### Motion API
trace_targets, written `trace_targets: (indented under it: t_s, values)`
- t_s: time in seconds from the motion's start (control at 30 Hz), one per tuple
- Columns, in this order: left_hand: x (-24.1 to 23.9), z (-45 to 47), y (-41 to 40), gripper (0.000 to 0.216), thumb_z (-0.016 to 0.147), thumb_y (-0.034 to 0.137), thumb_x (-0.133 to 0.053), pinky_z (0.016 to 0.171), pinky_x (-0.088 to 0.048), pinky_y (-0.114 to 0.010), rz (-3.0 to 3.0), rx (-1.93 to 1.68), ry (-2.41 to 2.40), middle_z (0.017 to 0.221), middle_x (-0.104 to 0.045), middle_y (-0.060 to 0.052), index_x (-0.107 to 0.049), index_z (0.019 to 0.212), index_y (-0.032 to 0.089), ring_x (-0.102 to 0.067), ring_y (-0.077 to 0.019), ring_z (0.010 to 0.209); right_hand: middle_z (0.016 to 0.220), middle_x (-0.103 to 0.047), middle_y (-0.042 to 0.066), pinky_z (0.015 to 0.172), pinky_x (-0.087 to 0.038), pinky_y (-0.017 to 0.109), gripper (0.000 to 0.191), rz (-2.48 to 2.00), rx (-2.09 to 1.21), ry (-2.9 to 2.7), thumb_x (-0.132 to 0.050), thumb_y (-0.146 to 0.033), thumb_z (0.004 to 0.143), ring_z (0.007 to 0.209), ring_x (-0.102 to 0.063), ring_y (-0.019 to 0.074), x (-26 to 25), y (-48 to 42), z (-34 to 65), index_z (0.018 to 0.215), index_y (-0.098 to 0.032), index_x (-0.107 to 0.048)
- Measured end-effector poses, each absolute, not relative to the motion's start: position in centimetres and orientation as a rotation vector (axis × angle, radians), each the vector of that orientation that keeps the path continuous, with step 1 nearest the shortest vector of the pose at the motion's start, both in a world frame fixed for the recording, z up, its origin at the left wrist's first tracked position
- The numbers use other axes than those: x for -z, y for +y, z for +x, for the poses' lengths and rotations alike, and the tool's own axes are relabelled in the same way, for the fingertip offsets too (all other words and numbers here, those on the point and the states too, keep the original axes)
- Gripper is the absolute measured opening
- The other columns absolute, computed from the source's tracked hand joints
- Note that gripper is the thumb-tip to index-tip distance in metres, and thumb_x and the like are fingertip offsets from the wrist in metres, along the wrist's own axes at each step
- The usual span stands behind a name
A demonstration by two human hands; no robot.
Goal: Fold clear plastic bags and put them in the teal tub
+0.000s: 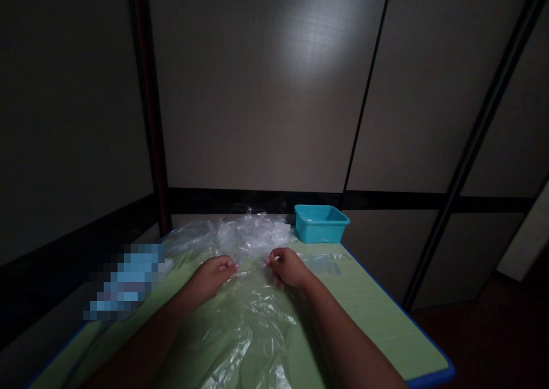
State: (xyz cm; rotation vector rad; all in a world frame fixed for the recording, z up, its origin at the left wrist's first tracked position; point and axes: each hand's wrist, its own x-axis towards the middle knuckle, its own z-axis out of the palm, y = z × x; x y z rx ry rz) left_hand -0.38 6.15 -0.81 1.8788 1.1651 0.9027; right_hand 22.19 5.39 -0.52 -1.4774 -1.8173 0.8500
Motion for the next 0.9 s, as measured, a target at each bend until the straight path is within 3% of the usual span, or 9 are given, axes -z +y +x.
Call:
trace_targets:
  t_s: [0.07, 0.13, 0.2, 0.27, 0.37, 0.5, 0.63, 0.77, 0.9]
  values:
    - [0.7, -1.0, 6.6, 0.032, 0.071, 0.048, -0.053, 0.05, -0.029, -0.022, 1.974, -1.005, 1.249, 0.054, -0.042, 0.005, -0.049, 0.059, 0.018, -0.042, -0.0133, 0.053, 0.045, -0.057, 0.0, 0.045, -0.039, 0.02, 0.014, -1.621, -0.756, -1.85, -0.05, -0.025, 0.08, 0.039, -0.054, 0.0124, 0.7, 5.5, 22.6, 0.071, -0.016, -0.057]
    - [0.4, -1.4, 6.7, 0.026, 0.073, 0.043, -0.052, 0.055, -0.031, -0.025, 2.049, -1.102, 1.33, 0.058, -0.043, 0.003, -0.051, 0.063, 0.019, -0.044, -0.0157, 0.058, 0.061, -0.066, 0.008, 0.056, -0.042, 0.023, 0.012, -1.751, -0.609, -1.839, -0.054, -0.022, 0.076, 0.06, -0.063, 0.0172, 0.8, 5.6, 22.8, 0.069, -0.015, -0.06]
    - [-0.1, -1.4, 6.5, 0.021, 0.075, 0.041, -0.051, 0.063, -0.036, -0.028, 2.101, -1.19, 1.382, 0.067, -0.048, 0.001, -0.054, 0.071, 0.02, -0.048, -0.019, 0.068, 0.083, -0.068, 0.016, 0.065, -0.042, 0.025, 0.011, -1.86, -0.474, -1.797, -0.055, -0.021, 0.076, 0.081, -0.064, 0.0221, 0.8, 5.6, 23.0, 0.072, -0.013, -0.062]
    - [-0.5, -1.0, 5.8, 0.02, 0.077, 0.039, -0.05, 0.075, -0.039, -0.033, 2.187, -1.24, 1.366, 0.082, -0.054, -0.003, -0.056, 0.08, 0.02, -0.051, -0.0223, 0.082, 0.092, -0.067, 0.018, 0.067, -0.042, 0.026, 0.013, -1.935, -0.41, -1.771, -0.055, -0.022, 0.076, 0.09, -0.062, 0.0243, 0.7, 5.7, 23.1, 0.074, -0.013, -0.064]
    - [-0.5, 0.0, 4.2, 0.027, 0.082, 0.036, -0.05, 0.093, -0.036, -0.036, 2.386, -1.083, 1.135, 0.11, -0.056, -0.008, -0.057, 0.103, 0.021, -0.049, -0.0239, 0.106, 0.073, -0.069, 0.014, 0.061, -0.042, 0.024, 0.018, -1.96, -0.477, -1.812, -0.06, -0.029, 0.074, 0.077, -0.064, 0.0219, 0.5, 5.7, 23.5, 0.063, -0.015, -0.064]
    - [0.5, 0.6, 2.4, 0.062, 0.079, 0.043, -0.058, 0.108, -0.018, -0.042, 2.477, -0.545, 0.788, 0.144, -0.032, -0.004, -0.035, 0.136, 0.03, -0.027, -0.0264, 0.131, 0.05, -0.062, 0.007, 0.054, -0.041, 0.024, 0.03, -1.94, -0.573, -1.798, -0.063, -0.035, 0.074, 0.058, -0.062, 0.0189, -0.3, 5.9, 25.2, 0.05, -0.017, -0.058]
    - [1.0, 0.4, 1.8, 0.086, 0.065, 0.051, -0.07, 0.106, -0.002, -0.056, 2.526, -0.296, 0.713, 0.147, -0.022, -0.005, -0.027, 0.138, 0.035, -0.018, -0.0347, 0.133, 0.063, -0.065, 0.01, 0.057, -0.041, 0.022, 0.027, -1.875, -0.544, -1.651, -0.051, -0.033, 0.083, 0.069, -0.063, 0.0178, -1.5, 6.0, 26.5, 0.065, -0.015, -0.059]
    - [0.8, 0.3, 2.0, 0.091, 0.059, 0.051, -0.074, 0.106, 0.002, -0.055, 2.574, -0.242, 0.664, 0.147, -0.018, -0.004, -0.03, 0.137, 0.037, -0.015, -0.0369, 0.133, 0.071, -0.067, 0.006, 0.047, -0.041, 0.019, 0.04, -1.68, -0.807, -1.645, -0.027, -0.043, 0.093, 0.054, -0.06, 0.0115, -1.6, 5.4, 24.7, 0.089, -0.016, -0.056]
    - [1.3, 0.4, 2.7, 0.092, 0.053, 0.052, -0.077, 0.107, 0.0, -0.054, 2.608, -0.266, 0.699, 0.147, -0.023, -0.005, -0.036, 0.134, 0.037, -0.019, -0.0369, 0.132, 0.055, -0.064, 0.002, 0.041, -0.044, 0.02, 0.028, -1.56, -1.251, -1.707, -0.04, -0.036, 0.089, 0.04, -0.058, 0.0119, -0.6, 4.9, 22.6, 0.082, -0.014, -0.056]
